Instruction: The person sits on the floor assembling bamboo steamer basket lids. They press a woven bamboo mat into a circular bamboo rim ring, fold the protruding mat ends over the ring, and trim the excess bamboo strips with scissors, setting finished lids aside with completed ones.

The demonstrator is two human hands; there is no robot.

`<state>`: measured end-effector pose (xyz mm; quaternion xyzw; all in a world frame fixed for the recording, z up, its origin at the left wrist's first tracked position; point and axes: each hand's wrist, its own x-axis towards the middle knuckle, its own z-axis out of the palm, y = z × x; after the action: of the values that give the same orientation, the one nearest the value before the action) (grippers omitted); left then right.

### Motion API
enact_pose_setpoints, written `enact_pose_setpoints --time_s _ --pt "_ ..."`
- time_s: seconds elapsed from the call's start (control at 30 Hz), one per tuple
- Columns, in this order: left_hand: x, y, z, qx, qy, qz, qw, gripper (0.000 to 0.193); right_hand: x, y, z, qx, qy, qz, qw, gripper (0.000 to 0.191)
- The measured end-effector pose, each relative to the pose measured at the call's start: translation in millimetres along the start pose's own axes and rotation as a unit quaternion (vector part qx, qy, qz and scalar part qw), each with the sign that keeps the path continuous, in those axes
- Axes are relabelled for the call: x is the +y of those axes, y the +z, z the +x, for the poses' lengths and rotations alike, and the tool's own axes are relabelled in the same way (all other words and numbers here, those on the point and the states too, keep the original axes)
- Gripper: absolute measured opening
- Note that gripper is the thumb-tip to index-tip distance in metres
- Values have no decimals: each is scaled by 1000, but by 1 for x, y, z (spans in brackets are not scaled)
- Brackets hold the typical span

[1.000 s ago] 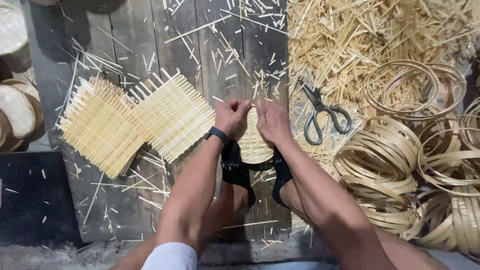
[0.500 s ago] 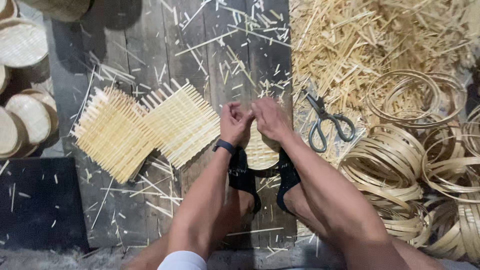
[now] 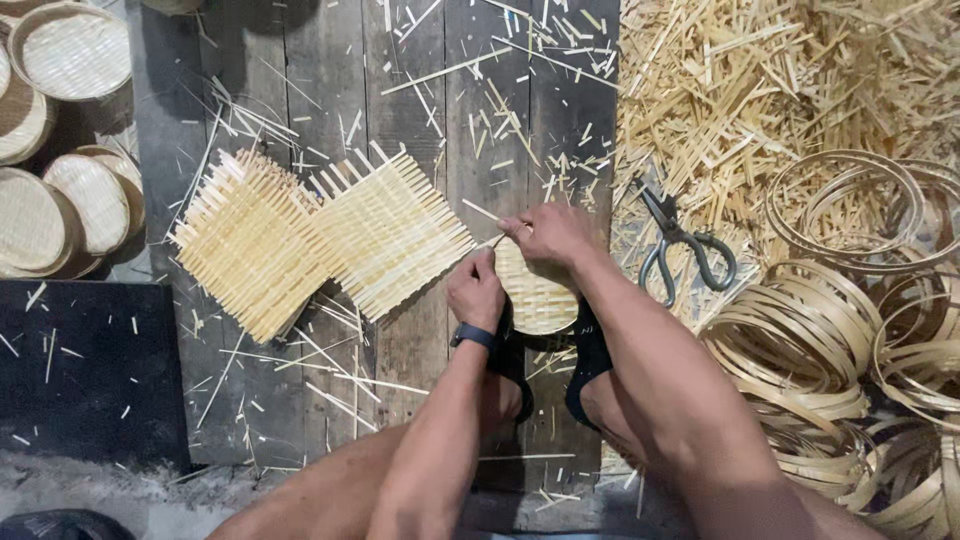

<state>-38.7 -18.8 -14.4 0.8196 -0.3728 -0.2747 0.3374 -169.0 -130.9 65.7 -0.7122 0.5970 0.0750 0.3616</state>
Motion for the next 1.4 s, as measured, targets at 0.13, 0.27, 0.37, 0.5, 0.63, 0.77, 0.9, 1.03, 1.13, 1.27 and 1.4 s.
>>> enact_pose_setpoints --time_s 0.13,0.27,0.37,0.5,0.63,0.77,0.9,1.03,1.13,1.27,1.4 --pt "-6 -10 17 -105 -100 -70 987 45 2 9 9 -24 43 26 998 50" --pt "-1 -22 32 -154 -244 -211 934 36 13 25 19 -43 77 67 994 48" --pt "5 -30 37 -180 -250 -210 928 35 33 20 17 50 1 181 982 46" --pt "13 -32 38 -267 -182 -201 925 41 89 -50 -31 200 -146 223 943 36" --pt "50 -40 21 -238 19 -198 951 44 145 -142 -149 116 -30 -82 989 42" --pt "104 -52 -30 -185 257 -115 942 26 166 -143 -218 -3 133 -64 989 44" --pt "107 -61 -68 -271 386 160 867 14 184 -56 -189 -25 191 74 979 52" --pt "45 -77 -82 -200 615 202 736 32 209 21 -134 96 191 48 976 77" --pt "10 -83 -61 -234 589 307 710 35 222 47 -107 119 229 2 966 91" --pt "0 -96 -39 -262 488 329 765 39 242 57 -90 108 224 5 969 80" --pt "21 -62 -63 -125 281 109 945 76 252 60 -79 60 225 141 962 58"
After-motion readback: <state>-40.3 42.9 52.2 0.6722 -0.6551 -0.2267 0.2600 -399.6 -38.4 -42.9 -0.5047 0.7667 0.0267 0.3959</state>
